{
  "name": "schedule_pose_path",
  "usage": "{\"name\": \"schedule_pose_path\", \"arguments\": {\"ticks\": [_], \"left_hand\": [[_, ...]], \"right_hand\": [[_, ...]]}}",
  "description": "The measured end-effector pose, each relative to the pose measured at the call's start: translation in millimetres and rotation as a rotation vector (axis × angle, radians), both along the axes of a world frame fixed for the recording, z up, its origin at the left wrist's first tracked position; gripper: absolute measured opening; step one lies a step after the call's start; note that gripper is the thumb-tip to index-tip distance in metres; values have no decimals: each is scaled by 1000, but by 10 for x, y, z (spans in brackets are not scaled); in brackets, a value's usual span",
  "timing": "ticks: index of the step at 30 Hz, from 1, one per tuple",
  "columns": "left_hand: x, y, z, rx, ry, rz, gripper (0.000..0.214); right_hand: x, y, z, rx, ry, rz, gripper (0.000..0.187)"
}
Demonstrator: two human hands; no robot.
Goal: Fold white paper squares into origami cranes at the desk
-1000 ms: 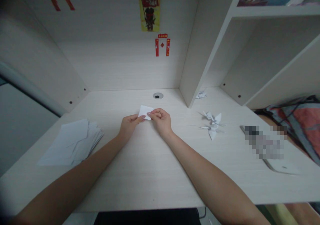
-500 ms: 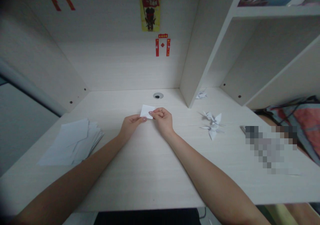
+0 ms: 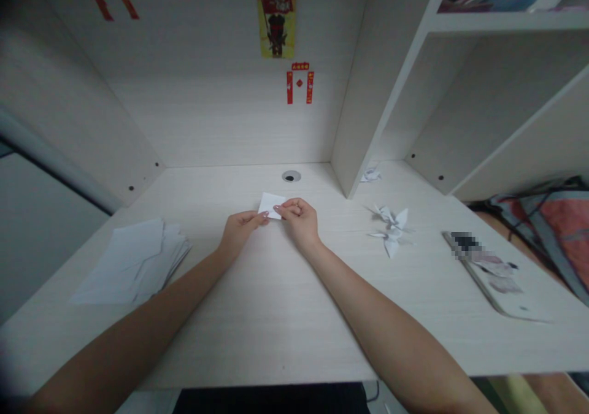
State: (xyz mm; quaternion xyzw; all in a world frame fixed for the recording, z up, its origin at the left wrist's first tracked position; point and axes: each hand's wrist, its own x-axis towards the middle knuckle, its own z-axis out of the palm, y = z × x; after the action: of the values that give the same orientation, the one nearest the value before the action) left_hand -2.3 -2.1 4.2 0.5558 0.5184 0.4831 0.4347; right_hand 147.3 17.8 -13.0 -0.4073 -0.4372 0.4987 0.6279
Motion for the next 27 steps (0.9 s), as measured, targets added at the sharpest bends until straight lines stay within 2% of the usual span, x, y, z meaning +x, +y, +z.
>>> {"name": "schedule_pose_path", "arguments": {"ticks": [12,20,27], "left_hand": [[0,-5,-14,36,8,6,33],[-13,55,-101,32,-8,-88,34],[0,53,-109,18,-30,-48,39]], "right_hand": [[-6,-5,0,-21,12,6,35],[-12,-12,24,50,-30,25,39],[-31,-13,0,0,-43,17,36]]}}
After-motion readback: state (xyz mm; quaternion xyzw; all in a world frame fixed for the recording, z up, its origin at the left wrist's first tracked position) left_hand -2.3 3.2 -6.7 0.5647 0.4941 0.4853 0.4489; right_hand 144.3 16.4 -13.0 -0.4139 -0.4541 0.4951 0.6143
